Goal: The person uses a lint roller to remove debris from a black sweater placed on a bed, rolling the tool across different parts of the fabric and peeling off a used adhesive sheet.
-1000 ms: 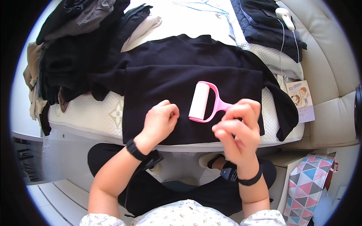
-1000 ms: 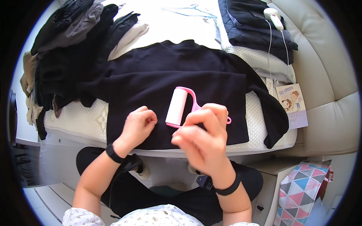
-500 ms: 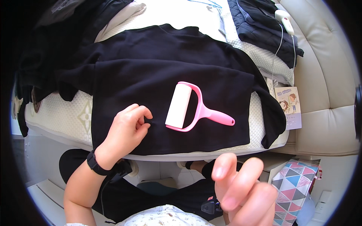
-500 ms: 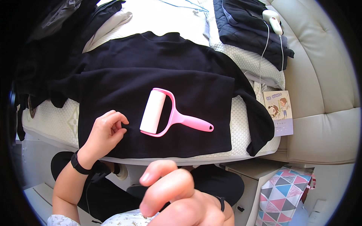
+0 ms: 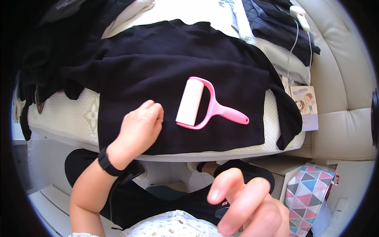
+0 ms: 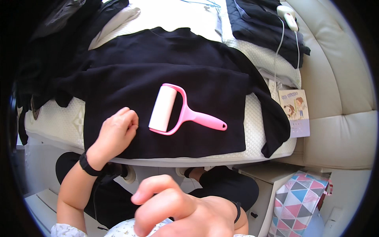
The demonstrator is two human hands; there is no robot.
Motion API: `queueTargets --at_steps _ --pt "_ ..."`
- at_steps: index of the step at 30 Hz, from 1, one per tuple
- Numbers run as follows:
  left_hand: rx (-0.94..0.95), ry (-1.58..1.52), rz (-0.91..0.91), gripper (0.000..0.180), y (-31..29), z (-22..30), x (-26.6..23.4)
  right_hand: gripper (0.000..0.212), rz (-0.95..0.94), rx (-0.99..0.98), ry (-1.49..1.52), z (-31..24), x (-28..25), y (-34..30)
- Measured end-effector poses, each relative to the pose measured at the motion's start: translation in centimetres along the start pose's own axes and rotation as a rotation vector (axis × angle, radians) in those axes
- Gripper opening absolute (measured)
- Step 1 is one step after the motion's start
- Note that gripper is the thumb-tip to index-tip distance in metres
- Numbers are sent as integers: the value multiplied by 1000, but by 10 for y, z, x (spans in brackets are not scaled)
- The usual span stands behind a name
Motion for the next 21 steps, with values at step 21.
queueTargets --at_steps 21 --pt "-97 -63 -54 54 -16 -44 -38 36 -121 811 -1102 122 -154 -88"
Point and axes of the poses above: each hand's wrist, its own y-axis towards the middle knuckle, its own x-axis out of the palm, z = x × y, the point moved 10 cm from there along y, towards the middle knuckle, and after that the axes turned 6 degrees about -z, right-handed, at the moved point
